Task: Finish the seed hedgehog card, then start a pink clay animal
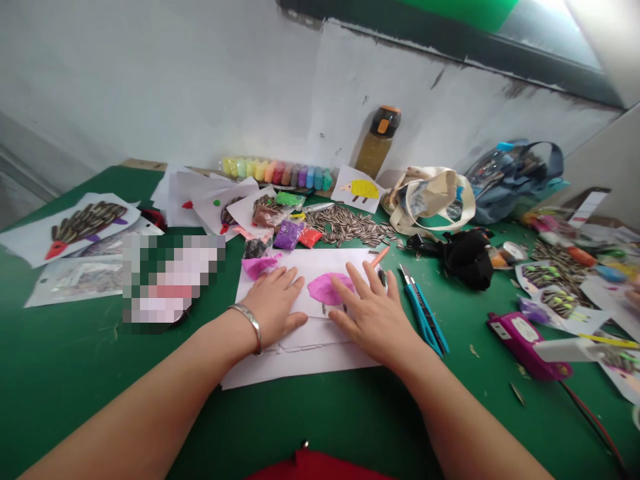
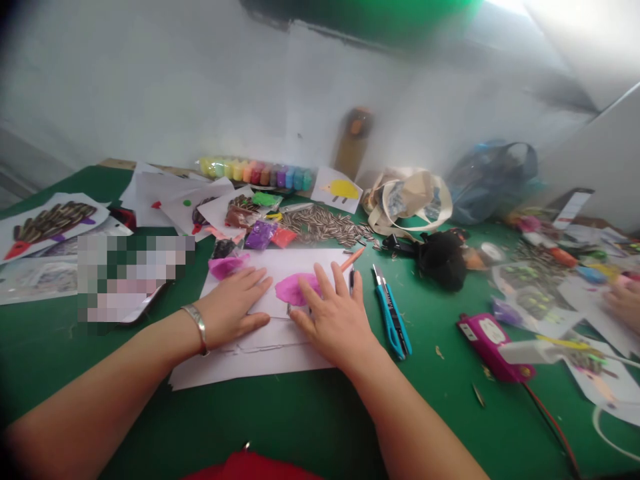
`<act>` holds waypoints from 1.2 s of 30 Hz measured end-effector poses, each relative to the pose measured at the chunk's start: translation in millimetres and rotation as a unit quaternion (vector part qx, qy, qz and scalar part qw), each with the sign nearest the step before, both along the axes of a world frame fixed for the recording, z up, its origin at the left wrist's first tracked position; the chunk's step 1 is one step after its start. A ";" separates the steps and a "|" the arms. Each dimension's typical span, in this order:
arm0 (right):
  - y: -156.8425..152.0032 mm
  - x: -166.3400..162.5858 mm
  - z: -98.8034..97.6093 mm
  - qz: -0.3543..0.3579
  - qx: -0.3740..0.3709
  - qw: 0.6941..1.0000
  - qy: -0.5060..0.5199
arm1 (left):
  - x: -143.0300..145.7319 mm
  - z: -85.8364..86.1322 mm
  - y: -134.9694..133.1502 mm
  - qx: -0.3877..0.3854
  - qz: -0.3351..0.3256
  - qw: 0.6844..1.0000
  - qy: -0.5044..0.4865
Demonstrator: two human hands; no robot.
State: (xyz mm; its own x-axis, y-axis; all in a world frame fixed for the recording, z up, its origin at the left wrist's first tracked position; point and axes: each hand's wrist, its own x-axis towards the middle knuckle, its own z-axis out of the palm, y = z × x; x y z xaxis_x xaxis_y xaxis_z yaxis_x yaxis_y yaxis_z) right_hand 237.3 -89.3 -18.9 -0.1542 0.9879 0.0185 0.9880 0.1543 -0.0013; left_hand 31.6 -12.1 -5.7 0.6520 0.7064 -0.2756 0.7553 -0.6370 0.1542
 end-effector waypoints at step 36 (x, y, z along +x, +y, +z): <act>3.4 -10.6 -0.6 -0.020 -0.011 1.000 0.013 | -3.0 -6.9 1.7 0.009 -0.006 0.999 -0.039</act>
